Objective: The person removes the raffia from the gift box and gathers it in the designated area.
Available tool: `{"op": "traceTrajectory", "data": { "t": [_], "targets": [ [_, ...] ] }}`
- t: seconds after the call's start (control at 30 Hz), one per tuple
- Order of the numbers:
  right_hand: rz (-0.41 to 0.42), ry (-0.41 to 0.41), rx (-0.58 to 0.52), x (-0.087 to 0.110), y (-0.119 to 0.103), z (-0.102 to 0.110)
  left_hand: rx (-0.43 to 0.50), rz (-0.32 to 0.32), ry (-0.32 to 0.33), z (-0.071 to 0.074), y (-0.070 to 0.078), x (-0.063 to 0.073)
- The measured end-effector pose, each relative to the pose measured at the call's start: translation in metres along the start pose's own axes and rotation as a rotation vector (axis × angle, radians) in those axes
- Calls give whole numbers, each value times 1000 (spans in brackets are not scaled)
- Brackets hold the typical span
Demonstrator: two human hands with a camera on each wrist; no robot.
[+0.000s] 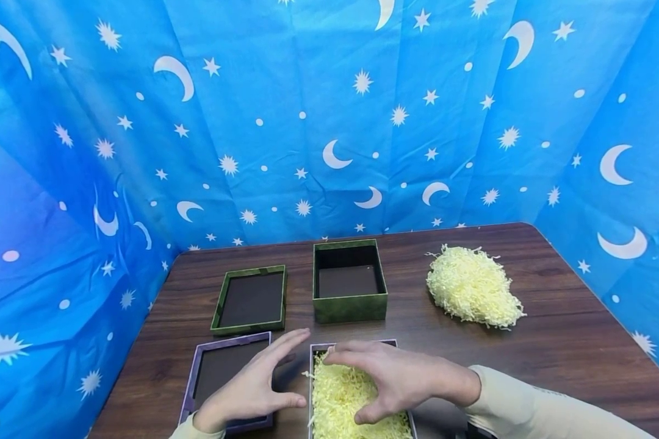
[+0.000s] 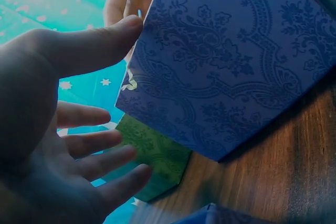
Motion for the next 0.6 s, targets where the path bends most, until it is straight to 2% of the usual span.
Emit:
{"op": "traceTrajectory", "data": {
  "t": [0.2,0.6],
  "targets": [
    [5,-65,36,0,1,-4,25,27,-56,-3,1,0],
    [42,-107,115,-2,3,-13,-15,95,-77,-7,3,1]
  ]
}}
Point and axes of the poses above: each hand's wrist, its own x-axis away from the middle knuckle, its own z-axis out of the back of the hand, y = z × x, the point moved 2 cm from there along -x, towards the middle knuckle, and after that the axes turned 7 degrees about -z, right-handed, at the moved point
